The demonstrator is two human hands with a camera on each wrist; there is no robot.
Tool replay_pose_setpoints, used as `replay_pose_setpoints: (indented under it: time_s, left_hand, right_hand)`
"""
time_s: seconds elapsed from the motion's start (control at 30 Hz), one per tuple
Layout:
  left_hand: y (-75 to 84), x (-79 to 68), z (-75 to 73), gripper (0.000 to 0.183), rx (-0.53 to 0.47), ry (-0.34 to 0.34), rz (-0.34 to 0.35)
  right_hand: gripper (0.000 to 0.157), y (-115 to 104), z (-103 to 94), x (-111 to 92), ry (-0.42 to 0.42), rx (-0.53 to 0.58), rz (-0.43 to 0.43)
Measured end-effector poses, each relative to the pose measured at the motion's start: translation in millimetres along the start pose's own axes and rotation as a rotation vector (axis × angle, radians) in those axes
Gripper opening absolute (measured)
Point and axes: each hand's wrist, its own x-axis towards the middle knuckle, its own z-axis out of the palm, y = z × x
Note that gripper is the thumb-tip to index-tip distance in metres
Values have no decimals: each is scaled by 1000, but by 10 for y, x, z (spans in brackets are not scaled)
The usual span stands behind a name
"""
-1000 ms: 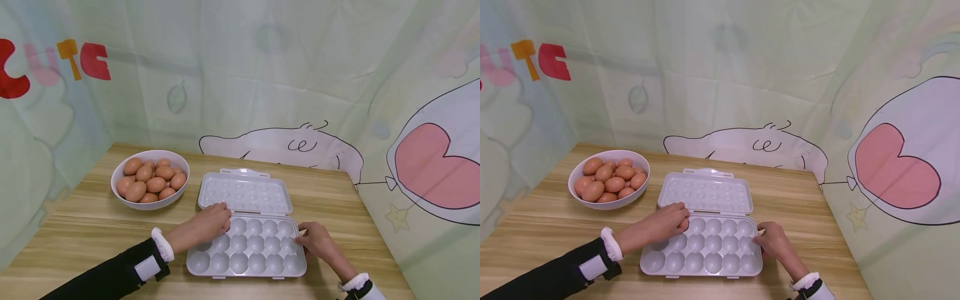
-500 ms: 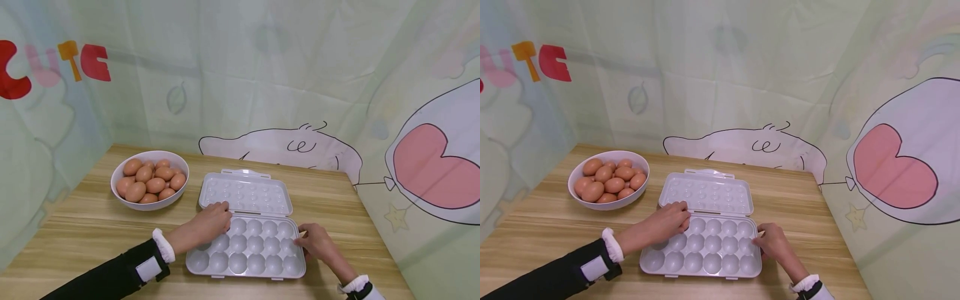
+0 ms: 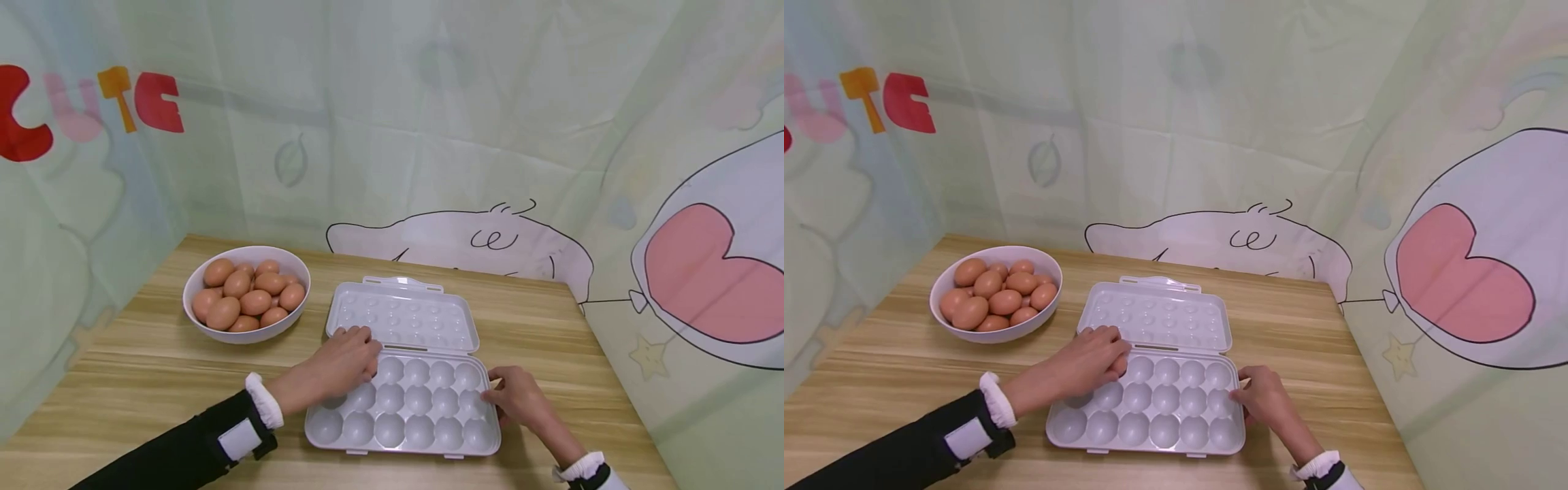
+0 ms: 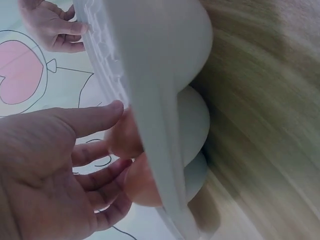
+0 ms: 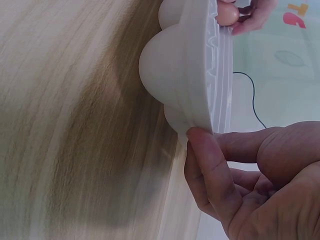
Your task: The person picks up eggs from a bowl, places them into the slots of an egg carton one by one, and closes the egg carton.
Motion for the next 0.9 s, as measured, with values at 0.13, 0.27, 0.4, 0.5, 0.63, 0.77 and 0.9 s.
replay_pose_setpoints:
  time_s: [0.13, 0.27, 0.4, 0.5, 0.63, 0.77, 0.9]
  left_hand:
    - [3, -21, -72, 11, 31, 56, 0]
    - [19, -47, -191, 31, 45, 43, -19]
    - [36, -94, -331, 43, 34, 9, -23]
    - [35, -141, -425, 48, 37, -21, -28]
    - [-2, -212, -549, 58, 81, -29, -28]
    - [-94, -300, -655, 61, 116, 9, -27]
    - [-243, -394, -722, 64, 102, 33, -80]
  right_hand:
    - [30, -1, 0, 0, 0, 3, -6]
    - [30, -14, -4, -10, -2, 6, -4]
    - [30, -18, -1, -17, -6, 14, -2]
    - [30, -7, 2, -15, -4, 16, 0]
    - [31, 8, 6, -18, 0, 16, 4]
    - [32, 18, 5, -21, -2, 21, -1]
    - [33, 21, -1, -24, -7, 28, -14]
